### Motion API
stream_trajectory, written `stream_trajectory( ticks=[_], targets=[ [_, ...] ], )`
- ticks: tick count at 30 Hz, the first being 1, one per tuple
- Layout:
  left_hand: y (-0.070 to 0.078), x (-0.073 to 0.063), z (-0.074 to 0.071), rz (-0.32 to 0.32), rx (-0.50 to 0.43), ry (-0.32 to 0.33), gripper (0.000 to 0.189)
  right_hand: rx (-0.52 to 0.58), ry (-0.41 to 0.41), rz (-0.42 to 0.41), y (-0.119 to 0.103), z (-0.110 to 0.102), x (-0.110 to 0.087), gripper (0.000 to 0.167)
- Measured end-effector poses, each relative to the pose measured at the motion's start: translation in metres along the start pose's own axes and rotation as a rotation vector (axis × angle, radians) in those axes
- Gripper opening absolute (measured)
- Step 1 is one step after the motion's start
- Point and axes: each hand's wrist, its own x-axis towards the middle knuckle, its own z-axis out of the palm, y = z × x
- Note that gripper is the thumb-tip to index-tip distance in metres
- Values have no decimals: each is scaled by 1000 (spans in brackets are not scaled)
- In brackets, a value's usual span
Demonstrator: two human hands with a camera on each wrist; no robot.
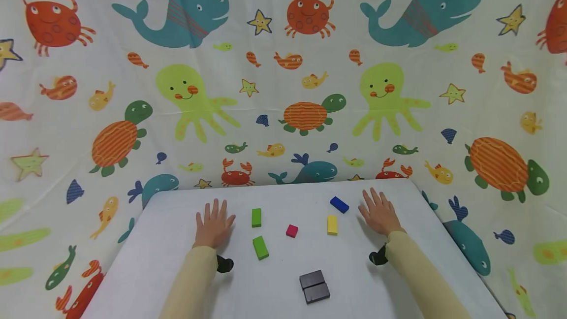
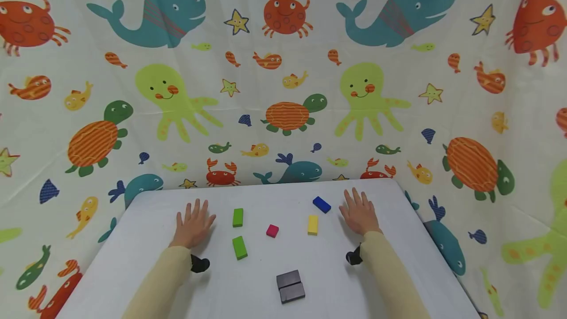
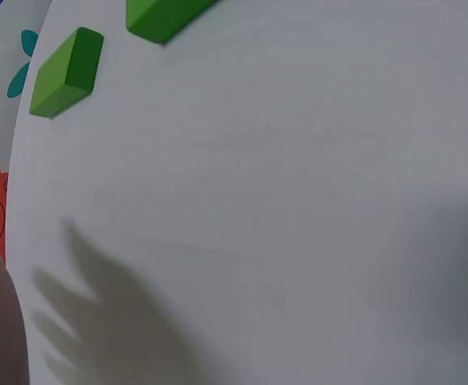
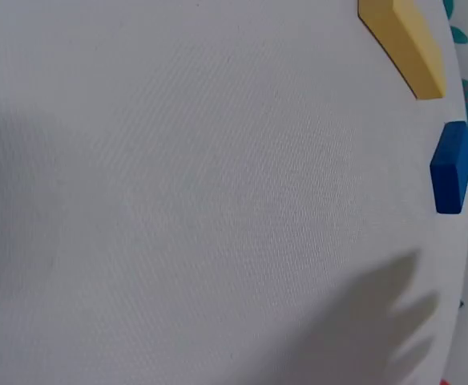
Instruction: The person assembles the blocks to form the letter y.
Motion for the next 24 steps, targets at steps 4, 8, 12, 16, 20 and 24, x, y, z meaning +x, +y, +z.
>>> stream_trajectory(
  ticks=[4,8,12,16,20,24],
  targets=[
    [16,6,2,56,-43,71,68,53,63,-60,-3,1,0,63],
    [45,8,3,148,-59,147,61,143,87,-98,-11,2,2,59],
    [75,9,14,216,-121,163,56,183,75,-123,-21,4,0,58],
    [101,6,28,276,-160,158,51,211,72,-158,-28,9,-3,57],
    [121,-2,37,388,-188,121,43,239,63,-170,-35,14,-4,56],
    [135,-9,43,471,-229,71,36,290,77,-198,-41,19,-6,52]
  ],
)
